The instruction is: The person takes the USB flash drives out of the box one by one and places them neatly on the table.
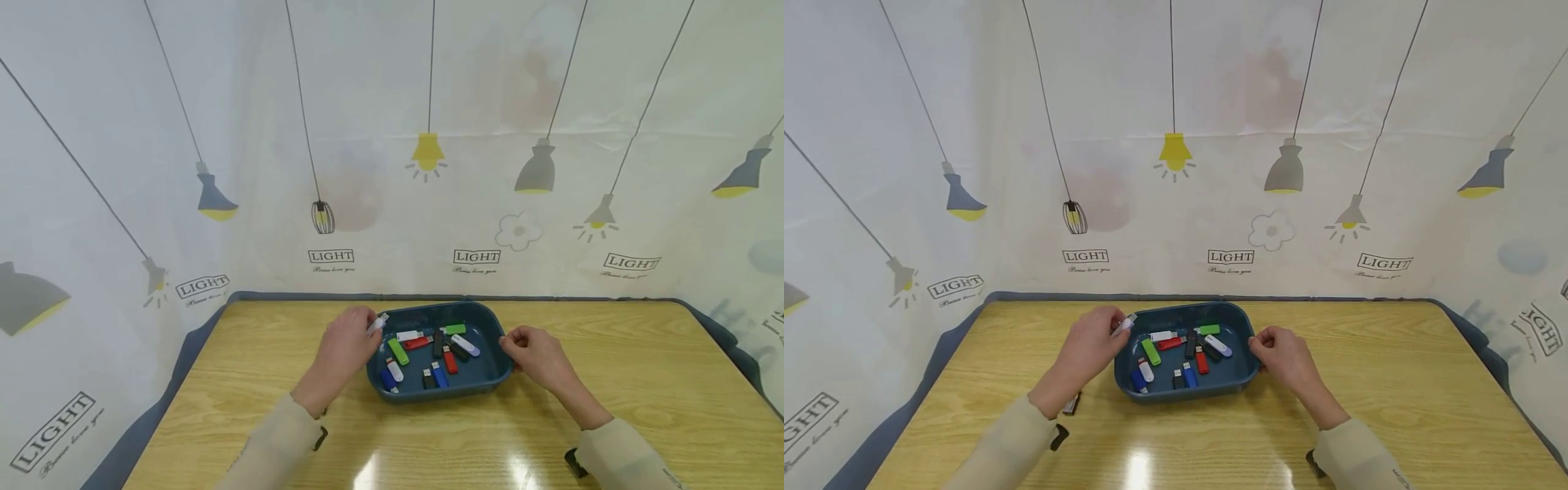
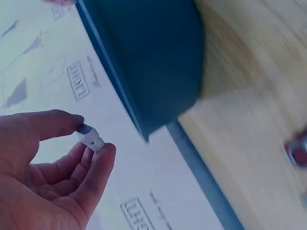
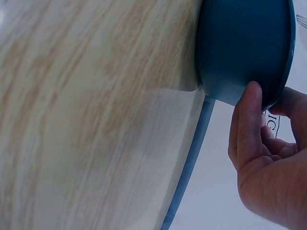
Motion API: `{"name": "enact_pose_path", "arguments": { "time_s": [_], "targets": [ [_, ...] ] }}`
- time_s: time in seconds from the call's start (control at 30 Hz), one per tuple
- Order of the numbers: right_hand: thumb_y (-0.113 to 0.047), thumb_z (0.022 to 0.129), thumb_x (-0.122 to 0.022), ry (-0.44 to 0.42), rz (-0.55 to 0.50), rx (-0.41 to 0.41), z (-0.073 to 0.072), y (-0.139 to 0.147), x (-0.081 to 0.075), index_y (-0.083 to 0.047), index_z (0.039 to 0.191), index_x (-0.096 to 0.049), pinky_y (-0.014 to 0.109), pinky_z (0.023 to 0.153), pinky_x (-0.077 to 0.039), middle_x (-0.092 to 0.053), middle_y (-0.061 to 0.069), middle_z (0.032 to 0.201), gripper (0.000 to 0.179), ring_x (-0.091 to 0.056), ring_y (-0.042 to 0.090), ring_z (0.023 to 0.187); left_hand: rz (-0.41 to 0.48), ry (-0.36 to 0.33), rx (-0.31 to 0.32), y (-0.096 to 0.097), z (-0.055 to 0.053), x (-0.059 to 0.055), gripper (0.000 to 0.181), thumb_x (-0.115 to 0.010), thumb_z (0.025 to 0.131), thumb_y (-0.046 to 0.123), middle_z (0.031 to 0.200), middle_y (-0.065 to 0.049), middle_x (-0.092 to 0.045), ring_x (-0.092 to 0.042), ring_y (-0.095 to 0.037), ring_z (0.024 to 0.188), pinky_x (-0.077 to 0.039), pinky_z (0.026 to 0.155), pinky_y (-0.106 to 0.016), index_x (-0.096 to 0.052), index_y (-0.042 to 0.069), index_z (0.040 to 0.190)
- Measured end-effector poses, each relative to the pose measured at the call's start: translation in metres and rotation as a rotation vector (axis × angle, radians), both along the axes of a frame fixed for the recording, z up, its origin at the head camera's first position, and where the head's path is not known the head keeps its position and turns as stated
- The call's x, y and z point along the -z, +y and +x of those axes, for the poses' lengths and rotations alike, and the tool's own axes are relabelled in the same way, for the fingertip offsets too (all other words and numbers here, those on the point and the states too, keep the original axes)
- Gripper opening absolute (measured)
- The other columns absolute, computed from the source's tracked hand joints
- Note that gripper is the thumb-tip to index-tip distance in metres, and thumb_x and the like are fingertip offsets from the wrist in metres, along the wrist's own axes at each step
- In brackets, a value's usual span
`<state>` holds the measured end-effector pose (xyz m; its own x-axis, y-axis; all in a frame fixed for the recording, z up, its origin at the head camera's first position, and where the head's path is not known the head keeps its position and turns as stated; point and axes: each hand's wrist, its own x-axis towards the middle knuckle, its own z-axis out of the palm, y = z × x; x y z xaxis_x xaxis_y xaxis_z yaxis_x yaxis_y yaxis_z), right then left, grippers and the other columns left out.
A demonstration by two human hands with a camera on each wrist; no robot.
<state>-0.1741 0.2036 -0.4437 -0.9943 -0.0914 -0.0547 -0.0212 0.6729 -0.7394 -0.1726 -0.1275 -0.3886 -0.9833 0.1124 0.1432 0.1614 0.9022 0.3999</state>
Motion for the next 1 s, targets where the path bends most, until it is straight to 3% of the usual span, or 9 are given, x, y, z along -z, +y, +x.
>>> {"name": "enact_pose_path", "arguments": {
  "time_s": [0.17,0.33,0.73,1.0],
  "targets": [
    [-0.024,0.102,-0.063,-0.005,0.000,0.002,0.001,0.000,0.000,0.002,0.104,-0.067,0.033,0.062,-0.054,-0.069,0.005,0.082,0.027,-0.068,0.021,0.068,0.039,0.054,-0.043,-0.024,0.008,-0.006,0.015,-0.074,0.095,0.015,0.095,-0.008,-0.066,-0.060,-0.019,0.079,-0.055,0.069,-0.036,-0.071,0.003,0.104],
    [-0.024,0.103,-0.063,-0.005,-0.004,-0.006,0.001,0.001,0.000,0.002,0.104,-0.068,0.033,0.062,-0.055,-0.069,0.005,0.082,0.027,-0.069,0.021,0.068,0.066,0.050,-0.069,-0.048,0.019,-0.005,0.017,-0.074,0.094,0.015,0.093,-0.007,-0.067,-0.060,-0.018,0.076,-0.053,0.066,-0.037,-0.072,0.002,0.105],
    [-0.024,0.103,-0.063,-0.001,-0.018,-0.010,0.002,0.001,0.002,0.001,0.103,-0.068,0.034,0.061,-0.054,-0.068,0.004,0.079,0.025,-0.069,0.022,0.068,0.138,-0.029,-0.146,-0.089,0.046,0.011,0.018,-0.076,0.093,0.013,0.084,-0.003,-0.066,-0.059,-0.015,0.072,-0.051,0.064,-0.035,-0.071,-0.002,0.104],
    [-0.027,0.104,-0.062,0.010,-0.017,-0.018,0.000,0.002,0.002,0.001,0.103,-0.068,0.034,0.061,-0.053,-0.067,0.003,0.078,0.028,-0.068,0.022,0.067,0.139,-0.054,-0.187,-0.111,0.055,0.023,0.022,-0.077,0.092,0.015,0.084,-0.003,-0.068,-0.063,-0.016,0.073,-0.051,0.065,-0.037,-0.071,-0.003,0.104]
  ]
}}
